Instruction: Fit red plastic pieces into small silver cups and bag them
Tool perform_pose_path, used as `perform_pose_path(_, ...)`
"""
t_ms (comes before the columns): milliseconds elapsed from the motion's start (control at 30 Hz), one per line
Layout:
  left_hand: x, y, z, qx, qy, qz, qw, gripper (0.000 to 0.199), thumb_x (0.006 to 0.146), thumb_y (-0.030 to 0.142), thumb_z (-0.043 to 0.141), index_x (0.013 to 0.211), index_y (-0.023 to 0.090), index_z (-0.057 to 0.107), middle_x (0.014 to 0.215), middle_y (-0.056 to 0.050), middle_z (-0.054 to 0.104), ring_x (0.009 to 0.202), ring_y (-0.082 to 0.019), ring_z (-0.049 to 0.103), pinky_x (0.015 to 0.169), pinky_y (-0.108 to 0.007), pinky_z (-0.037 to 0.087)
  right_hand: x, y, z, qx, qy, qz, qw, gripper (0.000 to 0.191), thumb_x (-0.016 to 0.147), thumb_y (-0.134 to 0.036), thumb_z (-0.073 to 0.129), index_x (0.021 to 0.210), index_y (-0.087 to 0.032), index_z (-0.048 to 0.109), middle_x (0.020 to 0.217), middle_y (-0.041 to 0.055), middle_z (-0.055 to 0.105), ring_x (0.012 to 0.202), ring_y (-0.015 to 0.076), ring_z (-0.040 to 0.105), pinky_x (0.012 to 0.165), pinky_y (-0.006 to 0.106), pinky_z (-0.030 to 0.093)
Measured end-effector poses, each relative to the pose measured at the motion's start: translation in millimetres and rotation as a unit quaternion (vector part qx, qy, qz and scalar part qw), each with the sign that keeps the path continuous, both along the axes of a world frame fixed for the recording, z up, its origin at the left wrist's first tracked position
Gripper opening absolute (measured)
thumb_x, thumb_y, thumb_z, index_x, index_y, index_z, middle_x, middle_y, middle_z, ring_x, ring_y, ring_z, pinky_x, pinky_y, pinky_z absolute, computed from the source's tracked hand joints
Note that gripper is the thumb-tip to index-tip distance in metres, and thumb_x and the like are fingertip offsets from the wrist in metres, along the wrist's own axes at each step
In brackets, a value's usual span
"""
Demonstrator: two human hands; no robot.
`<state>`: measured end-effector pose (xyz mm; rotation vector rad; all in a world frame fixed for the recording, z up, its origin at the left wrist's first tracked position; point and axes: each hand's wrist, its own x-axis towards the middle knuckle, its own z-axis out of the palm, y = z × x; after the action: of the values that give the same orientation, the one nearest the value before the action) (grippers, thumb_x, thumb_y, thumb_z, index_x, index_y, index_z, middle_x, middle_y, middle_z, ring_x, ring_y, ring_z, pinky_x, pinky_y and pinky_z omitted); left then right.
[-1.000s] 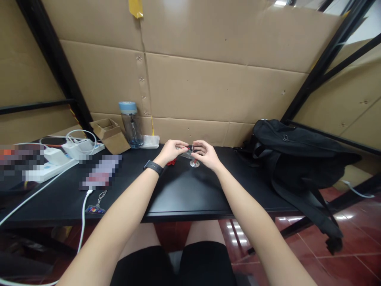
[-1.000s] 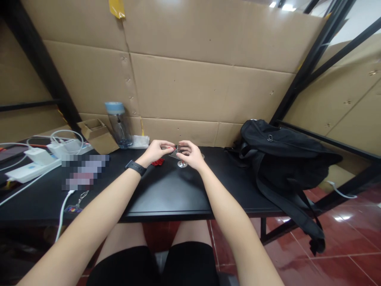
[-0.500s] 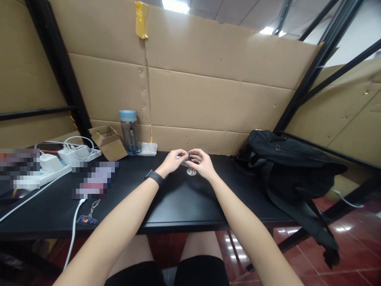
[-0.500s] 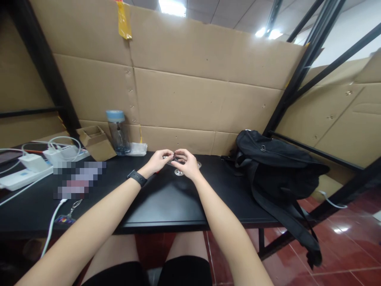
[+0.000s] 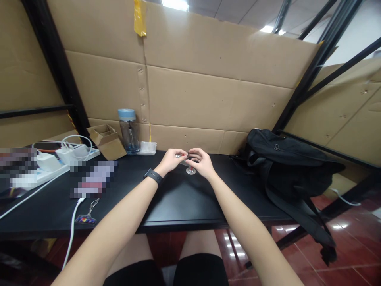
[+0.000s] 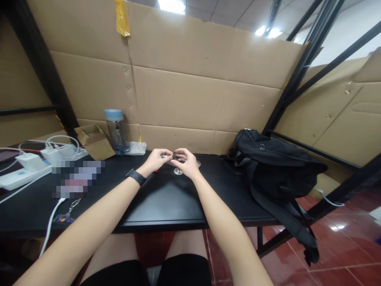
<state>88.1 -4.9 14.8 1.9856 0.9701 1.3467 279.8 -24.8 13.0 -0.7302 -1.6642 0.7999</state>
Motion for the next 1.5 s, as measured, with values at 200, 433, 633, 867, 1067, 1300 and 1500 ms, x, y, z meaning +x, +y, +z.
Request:
perform_pose_path(200,1,-3,2.6,0.006,-0.021,0.001,1.000,0.015,0.077,0.029,0.071,0.086,0.017,0.073,0.087,-0.006,0.078,0.086,-0.021,0.073,0.085,-0.032,0.055,-2,-2,0.5,-0.026,0.006,0.001,1.000,0.053,0.064,-0.041,0.090,0.106,-0.021,0.063,0.112,0.0105,0.075,0.109,0.0266,0.073,0.089,0.036,0.059)
perform_pose_path(433,1,-14,11.3,0.063,0.051,0.022,0.996,0.020,0.079,0.023,0.069,0.098,0.022,0.065,0.087,0.000,0.077,0.086,-0.017,0.073,0.087,-0.029,0.052,-1,-2,-0.9,-0.089,0.044,0.010,0.995,0.051,0.055,-0.039,0.095,0.093,-0.018,0.069,0.100,0.0086,0.077,0.098,0.0278,0.076,0.095,0.043,0.060)
perform_pose_path(633,0,-9,8.7,0.034,0.060,0.047,0.997,0.010,0.081,0.026,0.069,0.087,0.019,0.075,0.089,-0.005,0.079,0.086,-0.021,0.074,0.082,-0.030,0.053,0,-1,-2.0,-0.093,0.066,0.017,0.993,0.053,0.054,-0.037,0.095,0.096,-0.018,0.069,0.106,0.0100,0.078,0.101,0.0273,0.075,0.099,0.046,0.059)
perform_pose_path(867,6,3,-7.4,0.023,0.064,0.083,0.994,0.014,0.084,0.030,0.069,0.085,0.020,0.078,0.101,-0.007,0.074,0.098,-0.023,0.069,0.096,-0.037,0.051,-1,1,-4.4,-0.096,0.070,0.005,0.993,0.048,0.052,-0.038,0.096,0.086,-0.019,0.067,0.112,0.0121,0.077,0.105,0.0289,0.075,0.100,0.047,0.059)
perform_pose_path(1067,6,14,-19.6,-0.002,0.003,0.063,0.998,0.013,0.083,0.029,0.072,0.081,0.019,0.079,0.105,-0.010,0.069,0.107,-0.024,0.065,0.105,-0.041,0.048,3,5,-5.9,-0.095,0.036,0.024,0.994,0.040,0.064,-0.045,0.089,0.089,-0.018,0.073,0.111,0.0111,0.078,0.104,0.0283,0.074,0.102,0.047,0.057)
perform_pose_path(1300,4,15,-21.8,-0.001,0.022,0.043,0.999,0.015,0.079,0.034,0.075,0.080,0.019,0.079,0.107,-0.010,0.068,0.102,-0.025,0.067,0.102,-0.041,0.050,8,14,-12.5,0.010,-0.067,-0.043,0.997,0.028,0.079,-0.047,0.076,0.082,-0.019,0.074,0.105,0.0108,0.074,0.100,0.0248,0.071,0.089,0.039,0.058)
perform_pose_path(1500,-8,15,-5.7,-0.004,-0.066,0.102,0.993,0.026,0.088,0.042,0.063,0.088,0.018,0.074,0.097,-0.008,0.073,0.100,-0.024,0.067,0.097,-0.037,0.050,18,8,9.1,0.082,-0.085,-0.120,0.986,0.024,0.084,-0.042,0.069,0.079,-0.019,0.070,0.112,0.0116,0.066,0.101,0.0233,0.066,0.076,0.032,0.055)
